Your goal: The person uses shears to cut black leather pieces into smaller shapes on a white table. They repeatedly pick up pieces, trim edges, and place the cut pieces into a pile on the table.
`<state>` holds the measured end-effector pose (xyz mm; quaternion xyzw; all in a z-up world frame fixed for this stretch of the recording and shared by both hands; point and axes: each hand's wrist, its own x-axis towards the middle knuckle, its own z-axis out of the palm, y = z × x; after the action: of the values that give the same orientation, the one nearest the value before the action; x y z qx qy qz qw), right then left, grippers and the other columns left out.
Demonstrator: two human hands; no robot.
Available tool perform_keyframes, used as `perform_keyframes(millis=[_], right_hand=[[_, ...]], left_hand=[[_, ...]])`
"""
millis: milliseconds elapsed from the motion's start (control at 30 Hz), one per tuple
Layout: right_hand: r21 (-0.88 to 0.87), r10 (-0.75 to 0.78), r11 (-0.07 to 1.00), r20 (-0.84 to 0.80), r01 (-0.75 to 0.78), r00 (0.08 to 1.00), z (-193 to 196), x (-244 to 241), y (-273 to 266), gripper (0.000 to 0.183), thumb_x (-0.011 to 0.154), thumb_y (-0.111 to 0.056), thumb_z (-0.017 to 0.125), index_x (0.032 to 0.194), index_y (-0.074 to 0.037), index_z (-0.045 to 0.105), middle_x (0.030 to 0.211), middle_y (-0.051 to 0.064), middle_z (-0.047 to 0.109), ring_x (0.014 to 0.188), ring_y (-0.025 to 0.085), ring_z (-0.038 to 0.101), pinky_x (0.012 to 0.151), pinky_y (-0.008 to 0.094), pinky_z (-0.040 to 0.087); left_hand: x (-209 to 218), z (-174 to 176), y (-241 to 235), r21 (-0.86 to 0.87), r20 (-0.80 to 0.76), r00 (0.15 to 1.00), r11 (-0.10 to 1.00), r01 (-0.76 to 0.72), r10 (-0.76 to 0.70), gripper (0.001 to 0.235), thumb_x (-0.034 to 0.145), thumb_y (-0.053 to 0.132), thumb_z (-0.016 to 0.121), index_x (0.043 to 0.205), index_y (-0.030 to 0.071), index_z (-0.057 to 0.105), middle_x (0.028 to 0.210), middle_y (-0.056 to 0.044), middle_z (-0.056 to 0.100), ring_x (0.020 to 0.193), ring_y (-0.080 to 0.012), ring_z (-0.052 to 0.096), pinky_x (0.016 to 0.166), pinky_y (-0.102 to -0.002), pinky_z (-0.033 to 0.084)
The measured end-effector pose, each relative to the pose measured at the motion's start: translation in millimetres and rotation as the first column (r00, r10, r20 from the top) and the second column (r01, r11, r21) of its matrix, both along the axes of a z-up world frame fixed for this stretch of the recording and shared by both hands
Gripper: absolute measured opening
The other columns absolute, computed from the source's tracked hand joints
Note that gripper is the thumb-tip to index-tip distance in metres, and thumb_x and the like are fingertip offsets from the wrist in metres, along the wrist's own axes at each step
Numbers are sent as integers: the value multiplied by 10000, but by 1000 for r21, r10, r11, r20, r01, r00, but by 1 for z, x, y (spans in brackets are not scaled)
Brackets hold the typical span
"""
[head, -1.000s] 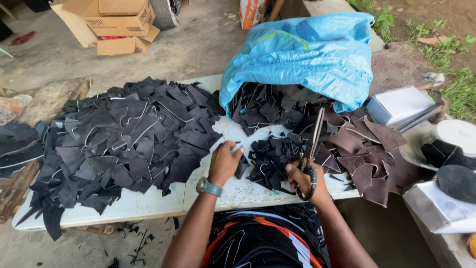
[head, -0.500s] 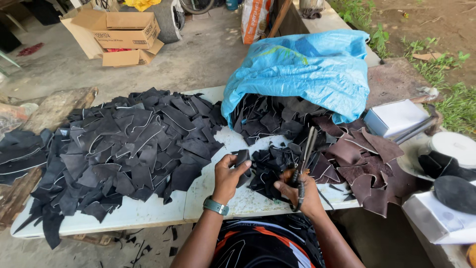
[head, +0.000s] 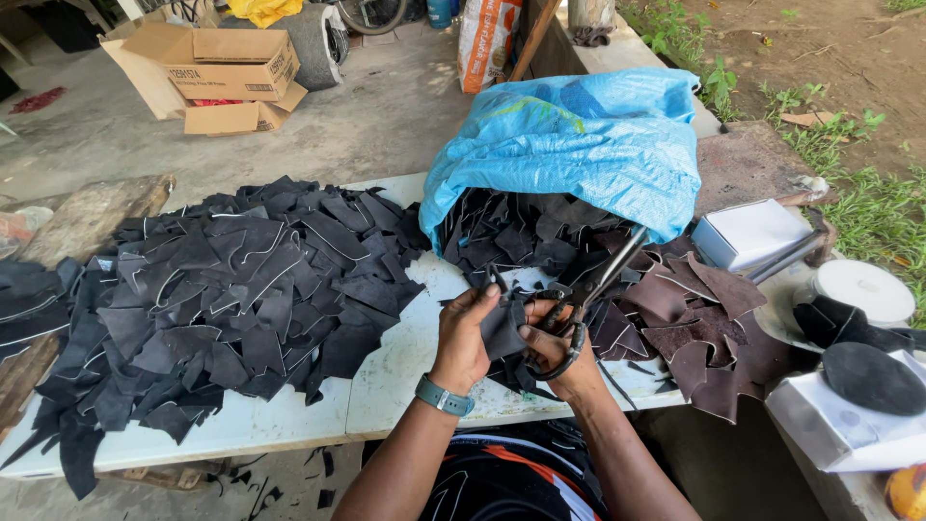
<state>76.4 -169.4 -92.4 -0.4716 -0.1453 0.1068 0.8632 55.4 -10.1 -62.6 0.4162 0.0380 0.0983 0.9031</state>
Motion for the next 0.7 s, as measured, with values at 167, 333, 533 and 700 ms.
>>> perform_keyframes(millis=[167, 333, 533, 700], right_hand=[[10, 4, 1000, -69, -3, 998, -11, 5, 4, 343, 770, 21, 720, 1107, -12, 668, 896, 53, 728, 714, 123, 657, 615, 277, 512], [-306, -79, 933, 332, 187, 940, -16, 3, -3, 376, 873, -6, 727, 1249, -8, 716, 945, 50, 608, 781, 90, 533, 680, 253, 427], [-362, 59, 925, 440, 117, 896, -15, -7, -15, 311, 843, -127, 839, 1092, -2, 700, 948, 54, 722, 842, 116, 669, 751, 264, 532], [-255, -21, 967, -144, -17, 989, -20, -19, 3, 263, 811, -182, 822, 969, 3, 721, 677, 83, 667, 515, 135, 600, 417, 269, 385]], left_hand=[[7, 0, -3, 162, 176, 976, 974, -158, 128, 194, 954, 200, 728, 1053, 33, 738, 942, -58, 744, 899, -123, 705, 866, -298, 579], [9, -2, -7, 335, 135, 986, 932, -138, 97, 236, 948, 222, 730, 1098, 41, 725, 951, -57, 740, 899, -128, 724, 856, -300, 595], [14, 6, 6, 218, 40, 980, 955, -201, 197, 293, 930, 235, 722, 1116, 9, 725, 886, -51, 722, 789, -136, 699, 598, -320, 616], [23, 14, 26, 345, 201, 965, 910, -230, 167, 253, 1018, 200, 672, 1128, -24, 713, 938, -83, 750, 862, -131, 682, 790, -288, 569]])
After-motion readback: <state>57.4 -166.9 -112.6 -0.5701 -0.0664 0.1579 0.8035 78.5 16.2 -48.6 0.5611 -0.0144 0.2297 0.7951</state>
